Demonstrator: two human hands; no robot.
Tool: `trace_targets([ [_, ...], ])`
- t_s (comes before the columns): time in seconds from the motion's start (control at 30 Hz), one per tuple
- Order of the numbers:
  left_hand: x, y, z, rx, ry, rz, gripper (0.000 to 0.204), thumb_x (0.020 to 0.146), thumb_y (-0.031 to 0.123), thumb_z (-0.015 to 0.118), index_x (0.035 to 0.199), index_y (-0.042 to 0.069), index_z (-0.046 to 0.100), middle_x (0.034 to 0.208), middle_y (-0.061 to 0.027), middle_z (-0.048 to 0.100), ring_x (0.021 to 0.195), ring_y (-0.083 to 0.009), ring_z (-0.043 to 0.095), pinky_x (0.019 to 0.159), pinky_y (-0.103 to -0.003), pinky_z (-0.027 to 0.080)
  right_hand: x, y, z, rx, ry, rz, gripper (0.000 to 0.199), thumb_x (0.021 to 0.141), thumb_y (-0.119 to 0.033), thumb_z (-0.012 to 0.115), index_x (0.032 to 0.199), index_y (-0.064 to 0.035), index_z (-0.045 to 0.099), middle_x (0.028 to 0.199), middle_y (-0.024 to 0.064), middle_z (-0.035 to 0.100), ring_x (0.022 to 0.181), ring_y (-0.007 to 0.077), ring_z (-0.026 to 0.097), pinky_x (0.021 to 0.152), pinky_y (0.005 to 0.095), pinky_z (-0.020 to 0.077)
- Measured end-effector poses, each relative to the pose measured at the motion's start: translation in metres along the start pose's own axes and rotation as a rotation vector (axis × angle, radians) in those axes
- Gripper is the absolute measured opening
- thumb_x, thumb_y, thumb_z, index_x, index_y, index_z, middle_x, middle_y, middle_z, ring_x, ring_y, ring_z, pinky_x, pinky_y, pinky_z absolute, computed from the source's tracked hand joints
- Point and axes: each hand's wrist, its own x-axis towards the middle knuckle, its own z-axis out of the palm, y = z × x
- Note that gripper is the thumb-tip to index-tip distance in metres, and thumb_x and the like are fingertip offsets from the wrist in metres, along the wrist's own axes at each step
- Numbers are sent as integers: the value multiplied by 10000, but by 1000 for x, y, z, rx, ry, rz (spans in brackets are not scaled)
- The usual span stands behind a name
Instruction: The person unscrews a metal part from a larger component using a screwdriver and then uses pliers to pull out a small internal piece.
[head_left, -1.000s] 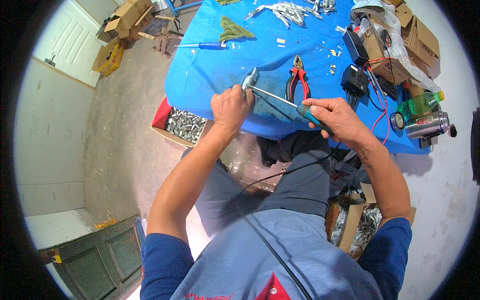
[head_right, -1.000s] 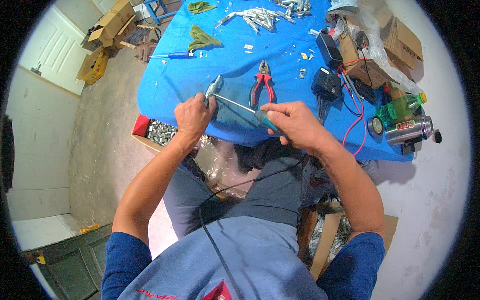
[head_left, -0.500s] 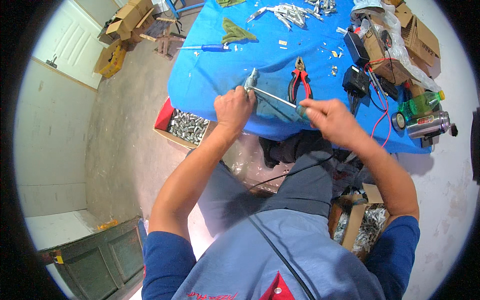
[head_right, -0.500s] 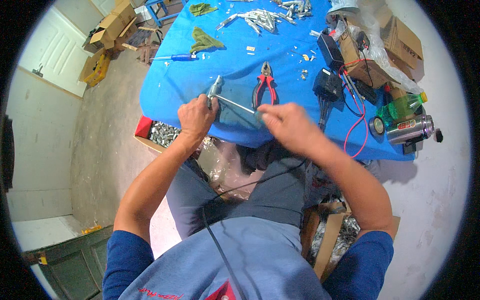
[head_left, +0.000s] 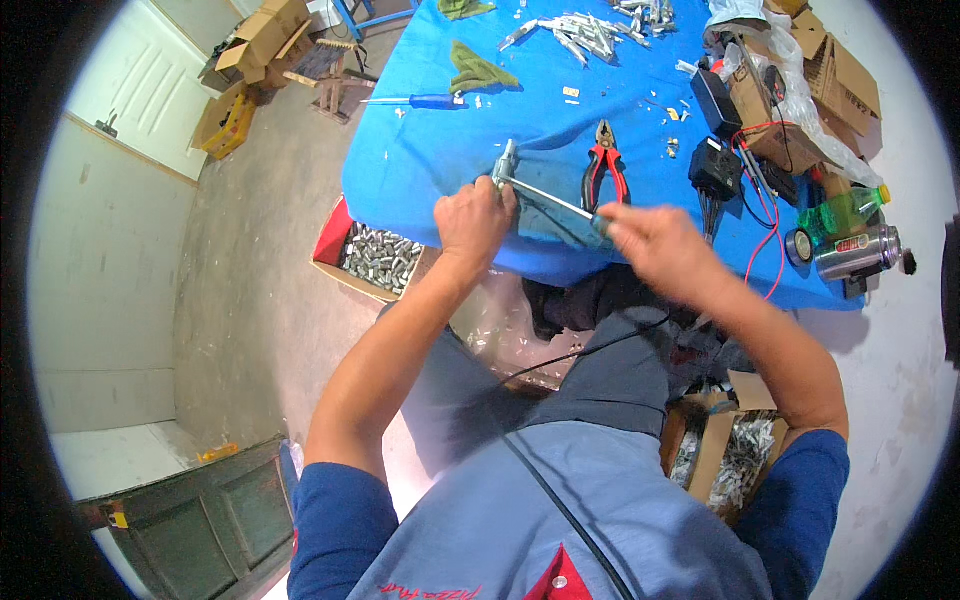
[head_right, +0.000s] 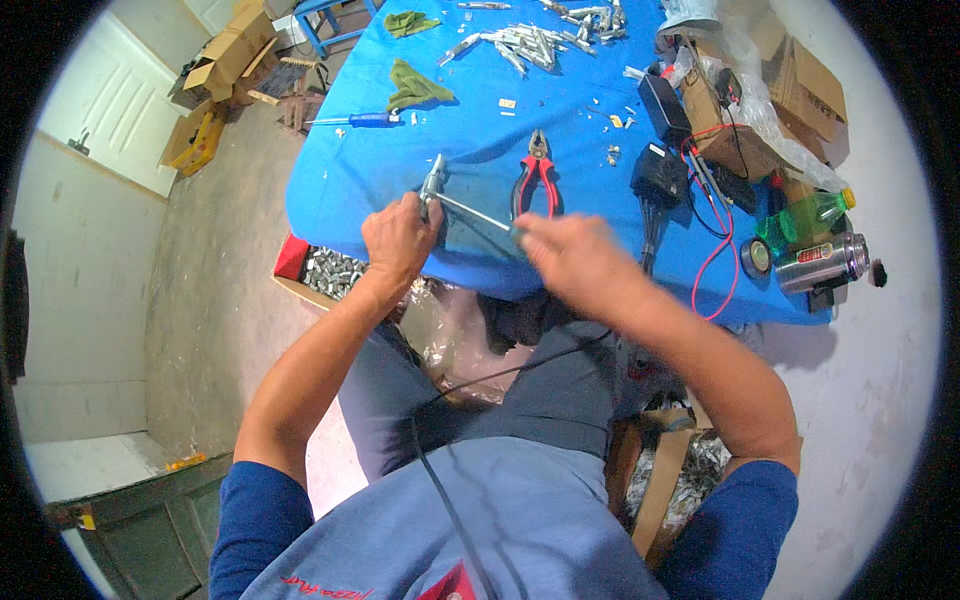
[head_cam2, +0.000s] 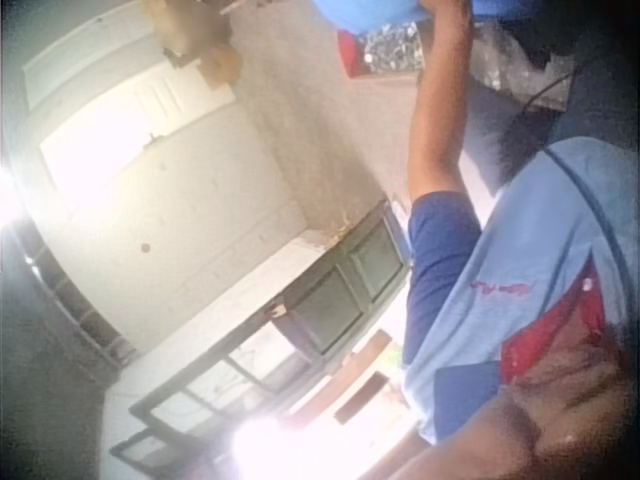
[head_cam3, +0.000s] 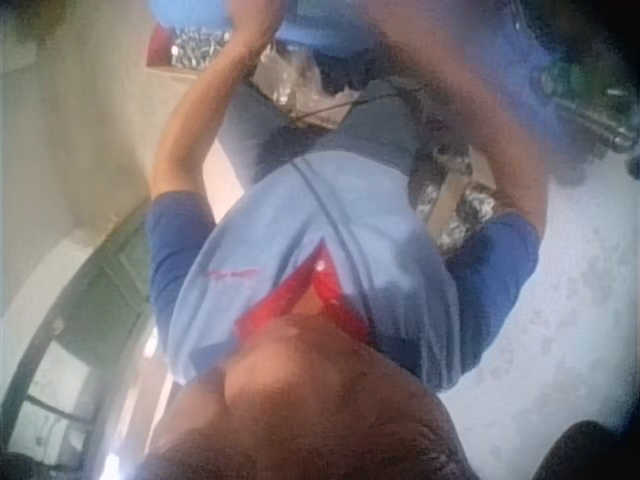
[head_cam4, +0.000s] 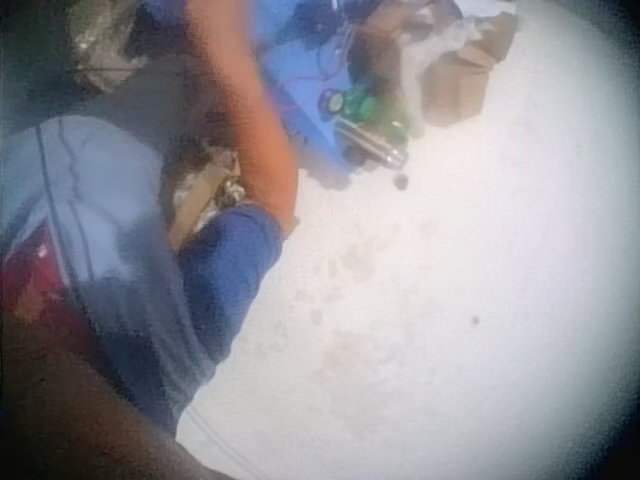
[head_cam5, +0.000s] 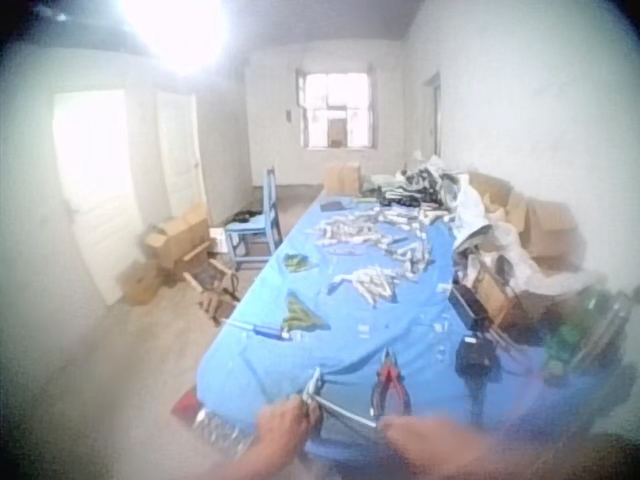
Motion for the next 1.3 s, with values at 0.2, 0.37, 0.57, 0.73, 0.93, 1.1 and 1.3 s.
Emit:
trace_targets([
  [0.2, -2, 3, -1, -12, 10, 2, 303, 854, 317, 644, 681, 76, 583, 622, -145, 639, 548, -335, 627, 534, -444, 478, 17, 8, -24, 316, -185, 362, 371, 928, -189, 578, 1264, -40, 627, 747, 138, 662, 563, 203, 623, 479, 330, 488],
  [0.37, -2, -2, 4, 13, 18, -4, 328, 861, 332, 645, 687, 62, 575, 633, -150, 638, 568, -346, 630, 524, -447, 477, -7, -49, -1, -653, -177, -135, 362, 793, -44, 582, 1154, -41, 551, 656, 177, 569, 654, 323, 670, 538, 446, 537],
  [0.57, -2, 2, -1, -4, -10, -9, 334, 860, 337, 648, 686, 65, 568, 648, -147, 639, 582, -344, 631, 531, -460, 472, 23, -7, -32, 361, -295, 524, 346, 955, -268, 570, 1232, -80, 658, 741, 93, 658, 527, 164, 584, 496, 314, 478],
  [0.73, -3, 1, -3, 4, -17, -21, 343, 857, 349, 655, 683, 67, 563, 643, -143, 635, 580, -345, 627, 535, -459, 464, 33, -8, -50, 528, -359, 734, 391, 960, -300, 581, 1271, -70, 635, 748, 34, 628, 527, 101, 547, 444, 228, 406],
  [0.93, -4, 2, -5, -13, -19, 6, 333, 849, 344, 662, 681, 74, 561, 644, -135, 638, 575, -340, 623, 538, -449, 440, 30, -7, -60, 286, -372, 472, 414, 901, -240, 629, 1284, -83, 627, 765, 74, 647, 599, 167, 614, 522, 309, 458],
  [1.1, -2, 2, -4, -23, -24, 8, 328, 846, 338, 662, 672, 80, 556, 631, -127, 635, 568, -339, 617, 541, -445, 434, 21, -6, -48, -266, -165, -99, 306, 877, -183, 625, 1180, -147, 646, 799, 189, 645, 705, 377, 634, 591, 456, 491],
  [1.3, -2, 2, -3, -79, -17, 21, 309, 839, 304, 674, 666, 82, 548, 607, -131, 624, 544, -341, 607, 526, -451, 429, 16, -23, -37, -292, -200, -14, 285, 890, -175, 618, 1172, -137, 625, 726, 176, 613, 671, 381, 619, 591, 466, 481],
])
